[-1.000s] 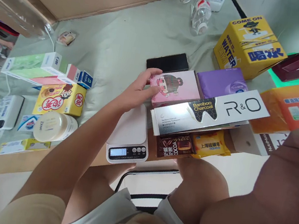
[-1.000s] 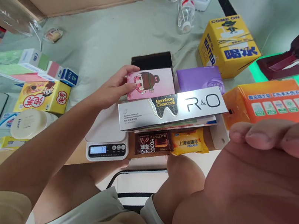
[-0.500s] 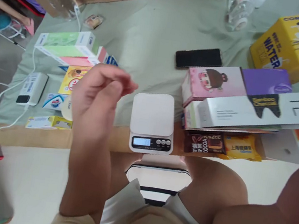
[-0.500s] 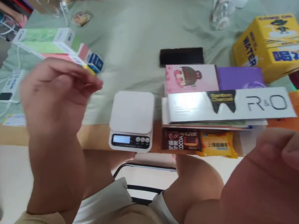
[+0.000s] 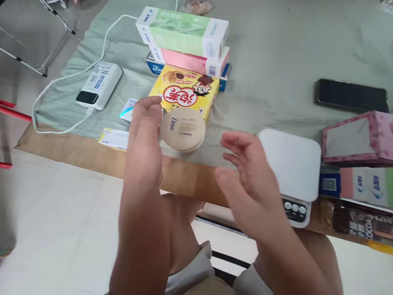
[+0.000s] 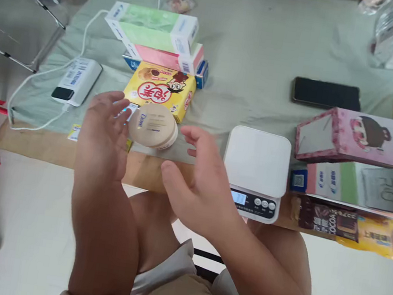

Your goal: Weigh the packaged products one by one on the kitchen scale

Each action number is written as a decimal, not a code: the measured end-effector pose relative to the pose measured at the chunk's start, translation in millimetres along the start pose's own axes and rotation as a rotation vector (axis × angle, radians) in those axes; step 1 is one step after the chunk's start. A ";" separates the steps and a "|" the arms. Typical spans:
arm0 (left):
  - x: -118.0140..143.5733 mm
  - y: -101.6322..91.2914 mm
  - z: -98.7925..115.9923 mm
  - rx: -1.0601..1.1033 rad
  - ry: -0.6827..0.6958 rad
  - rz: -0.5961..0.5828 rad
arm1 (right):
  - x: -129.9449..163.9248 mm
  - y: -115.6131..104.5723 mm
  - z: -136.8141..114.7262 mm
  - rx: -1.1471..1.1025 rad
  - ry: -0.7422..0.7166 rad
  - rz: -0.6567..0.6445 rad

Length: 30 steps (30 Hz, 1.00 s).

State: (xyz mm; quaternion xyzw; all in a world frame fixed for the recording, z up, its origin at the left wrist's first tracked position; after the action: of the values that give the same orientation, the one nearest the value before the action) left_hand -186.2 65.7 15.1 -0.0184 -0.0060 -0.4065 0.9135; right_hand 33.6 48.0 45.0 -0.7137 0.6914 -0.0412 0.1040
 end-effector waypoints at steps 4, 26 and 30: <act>12.9 9.1 -0.2 0.009 -0.179 -0.080 | -3.4 54.8 31.3 0.065 0.215 -0.194; 93.3 67.8 58.5 0.370 -0.290 -0.660 | -1.7 -48.5 -5.8 0.514 -0.265 0.246; 122.2 104.4 46.1 0.369 -0.215 -0.851 | -2.3 -90.3 9.7 0.688 -0.137 0.275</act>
State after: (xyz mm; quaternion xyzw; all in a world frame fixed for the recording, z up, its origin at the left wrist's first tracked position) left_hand -26.7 46.7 61.3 0.1062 -0.1795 -0.7326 0.6479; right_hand 123.9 53.2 54.4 -0.5388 0.7179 -0.2089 0.3881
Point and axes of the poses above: each hand's wrist, its own x-axis away from the middle knuckle, its own y-axis out of the palm, z = x × y, the point moved 8 cm from there along -x, towards the middle knuckle, and after that the axes turned 11 degrees about z, right-handed, at the moved point
